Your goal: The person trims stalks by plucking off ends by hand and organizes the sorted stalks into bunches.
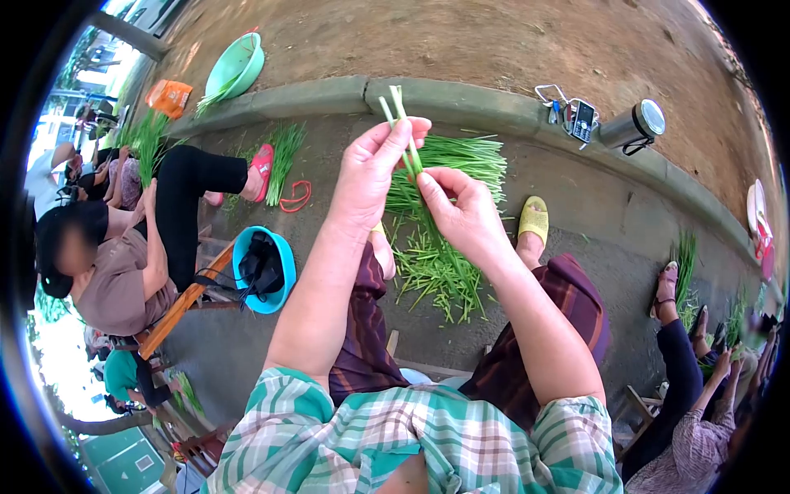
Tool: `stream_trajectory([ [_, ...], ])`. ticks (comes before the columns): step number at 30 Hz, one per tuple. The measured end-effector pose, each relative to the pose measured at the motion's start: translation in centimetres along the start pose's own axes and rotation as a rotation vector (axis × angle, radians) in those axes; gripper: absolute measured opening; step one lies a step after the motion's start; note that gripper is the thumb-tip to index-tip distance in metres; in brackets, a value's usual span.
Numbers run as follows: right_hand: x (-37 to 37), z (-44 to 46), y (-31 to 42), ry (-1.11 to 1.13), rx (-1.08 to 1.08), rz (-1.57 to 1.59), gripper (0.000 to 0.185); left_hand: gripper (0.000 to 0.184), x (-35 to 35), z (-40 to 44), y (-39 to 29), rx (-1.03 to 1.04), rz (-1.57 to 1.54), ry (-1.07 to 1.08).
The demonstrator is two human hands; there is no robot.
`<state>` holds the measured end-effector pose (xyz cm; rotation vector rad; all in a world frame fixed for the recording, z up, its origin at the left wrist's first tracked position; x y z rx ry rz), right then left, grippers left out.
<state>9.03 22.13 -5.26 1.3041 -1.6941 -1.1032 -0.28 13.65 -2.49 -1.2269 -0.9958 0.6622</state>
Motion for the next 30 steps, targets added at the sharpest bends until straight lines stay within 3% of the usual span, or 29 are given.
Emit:
stream_trajectory([
  [2,-0.8,0.0,0.2,-0.148,-0.111,-0.120,0.028,0.028,-0.2,0.0,0.1,0.009,0.001,0.008],
  [4,-0.8,0.4,0.0,-0.177,-0.107,-0.159,0.032,0.028,0.4,-0.1,0.8,-0.079,-0.187,0.058],
  [8,-0.9,0.0,0.5,-0.277,-0.252,-0.350,0.050,0.029,-0.6,-0.1,1.3,-0.087,-0.251,0.023],
  [10,0.5,-0.1,0.3,-0.167,-0.190,-0.369,0.053,0.030,-1.2,0.0,1.4,-0.108,-0.378,-0.019],
  [11,1.5,-0.6,-0.7,0.019,0.036,-0.331,0.051,0.031,-1.7,0.2,1.2,-0.100,-0.399,-0.044],
  [12,2.4,-0.4,-2.6,0.110,0.093,-0.393,0.044,0.031,-2.3,0.3,0.9,-0.091,-0.419,-0.071],
  [14,4.3,-0.5,-5.8,0.169,0.044,-0.382,0.036,0.032,-3.8,0.6,0.4,-0.082,-0.436,-0.138],
  [16,5.5,-1.2,-7.5,0.246,0.085,-0.569,0.034,0.033,-5.5,1.1,0.2,-0.067,-0.457,-0.181],
  [18,5.4,-1.1,-9.8,0.286,0.063,-0.657,0.036,0.033,-6.7,0.9,-0.5,-0.071,-0.331,-0.237],
  [20,4.4,-0.6,-13.5,0.308,0.146,-0.756,0.035,0.027,-6.2,0.4,-1.0,-0.068,-0.270,-0.312],
  [23,0.5,1.0,-20.3,0.254,0.342,-0.813,0.036,0.019,-4.6,-0.2,-1.0,-0.057,0.069,-0.286],
  [26,-4.5,2.7,-25.6,0.047,0.525,-0.909,0.032,0.017,-1.0,-1.6,-0.1,-0.086,0.313,-0.105],
  [30,-9.4,5.4,-32.3,-0.282,0.547,-0.727,0.036,0.022,5.6,-6.4,1.7,0.044,0.562,0.349],
])
Point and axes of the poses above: each hand's wrist, its own z-axis towards the middle knuckle, its own x-axis out of the palm, y = z × x, the point moved 9 cm from there along z, towards the middle knuckle, and after that the axes turned 8 degrees about x, right-handed, at the moved point
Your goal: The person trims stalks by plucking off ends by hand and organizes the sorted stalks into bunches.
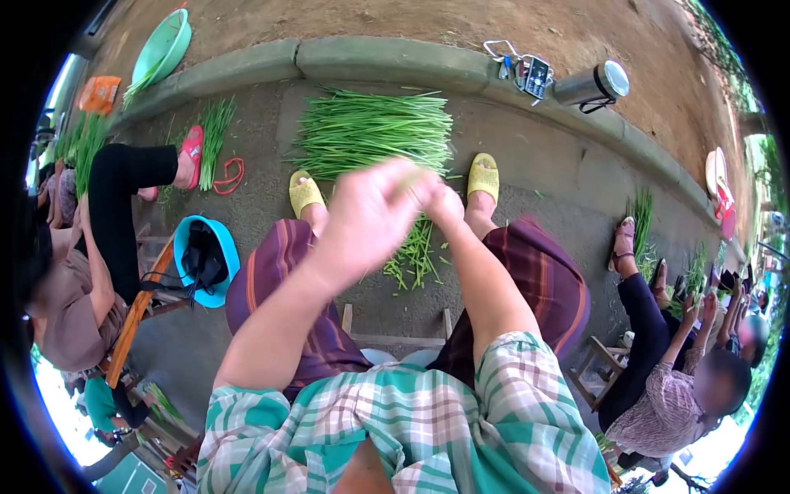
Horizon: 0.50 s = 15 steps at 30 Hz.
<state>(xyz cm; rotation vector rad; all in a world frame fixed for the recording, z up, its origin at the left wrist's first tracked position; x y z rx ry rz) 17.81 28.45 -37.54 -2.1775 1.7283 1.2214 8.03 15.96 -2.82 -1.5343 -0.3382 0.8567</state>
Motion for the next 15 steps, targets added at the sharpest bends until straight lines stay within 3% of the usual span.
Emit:
stream_trajectory([
  [2,-1.8,-0.3,1.2,-0.118,0.056,0.043,0.031,0.020,3.1,-2.4,-1.7,0.174,0.125,0.114],
  [4,-2.3,0.4,2.4,-0.164,0.004,-0.005,0.027,0.016,5.0,-4.1,-2.6,0.136,0.123,0.316],
  [5,-2.6,1.1,2.9,-0.281,-0.067,-0.022,0.024,0.014,5.4,-4.7,-2.7,0.134,0.109,0.343],
  [7,-2.7,1.9,4.1,-0.307,-0.137,-0.033,0.022,0.012,5.9,-5.1,-2.7,0.115,0.073,0.400],
  [15,-1.2,4.8,7.6,-0.371,-0.257,-0.312,0.026,0.020,2.3,-3.7,-2.7,0.103,0.185,0.320],
])
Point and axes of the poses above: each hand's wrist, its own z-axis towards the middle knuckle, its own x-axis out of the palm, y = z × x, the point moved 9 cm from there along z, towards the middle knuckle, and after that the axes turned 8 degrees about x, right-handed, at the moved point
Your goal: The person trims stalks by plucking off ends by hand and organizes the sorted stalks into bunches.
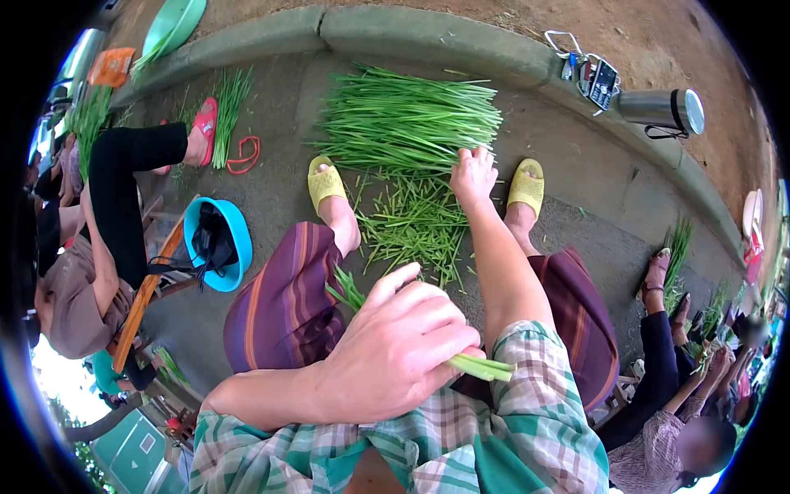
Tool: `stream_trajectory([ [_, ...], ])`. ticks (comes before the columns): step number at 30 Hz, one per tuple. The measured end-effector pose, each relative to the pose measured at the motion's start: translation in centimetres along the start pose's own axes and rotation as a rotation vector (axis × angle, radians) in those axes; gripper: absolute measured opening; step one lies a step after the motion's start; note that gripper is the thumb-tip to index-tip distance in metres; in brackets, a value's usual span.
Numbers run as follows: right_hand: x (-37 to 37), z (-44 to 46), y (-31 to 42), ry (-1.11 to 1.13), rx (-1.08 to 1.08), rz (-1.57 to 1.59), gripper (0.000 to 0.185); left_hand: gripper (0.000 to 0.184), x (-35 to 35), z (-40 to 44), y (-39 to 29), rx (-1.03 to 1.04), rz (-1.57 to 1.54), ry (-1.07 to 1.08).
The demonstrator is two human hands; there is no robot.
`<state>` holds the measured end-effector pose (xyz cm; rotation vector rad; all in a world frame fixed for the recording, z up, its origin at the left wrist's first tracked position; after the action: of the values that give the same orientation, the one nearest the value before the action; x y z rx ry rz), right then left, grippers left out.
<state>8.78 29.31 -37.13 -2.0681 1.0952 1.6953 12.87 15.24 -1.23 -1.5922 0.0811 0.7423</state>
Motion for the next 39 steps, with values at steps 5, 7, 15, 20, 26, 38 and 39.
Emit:
stream_trajectory([
  [5,0.5,1.1,-0.2,0.036,0.019,0.012,0.015,0.020,1.0,-0.8,1.0,-0.066,-0.088,0.078],
  [7,0.2,1.1,-0.4,0.033,0.008,0.089,0.013,0.020,1.2,-0.9,1.5,-0.138,-0.203,0.078],
  [15,-3.4,2.3,1.1,0.298,0.047,0.479,0.022,0.018,-0.8,-0.2,2.7,-0.150,-0.090,-0.117],
  [20,-12.1,-0.6,6.5,0.687,0.145,0.846,0.022,0.013,-2.8,0.8,3.3,-0.090,0.173,-0.249],
  [26,-24.1,-5.9,10.0,0.664,0.069,0.966,0.023,0.015,-7.8,1.8,2.2,-0.009,0.445,-0.517],
  [38,-29.2,-12.1,10.4,0.831,-0.016,1.425,0.033,0.017,-10.6,1.8,0.0,0.188,0.541,-0.649],
  [39,-29.3,-11.8,10.2,0.818,-0.018,1.421,0.039,0.024,-11.1,1.8,0.6,0.147,0.456,-0.667],
])
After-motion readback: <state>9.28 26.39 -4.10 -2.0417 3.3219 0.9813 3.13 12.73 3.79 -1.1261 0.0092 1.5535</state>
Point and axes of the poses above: each hand's wrist, its own z-axis towards the middle knuckle, its own x-axis out of the palm, y = z × x, the point moved 9 cm from there along z, towards the middle knuckle, and after that the axes turned 8 degrees about x, right-handed, at the moved point
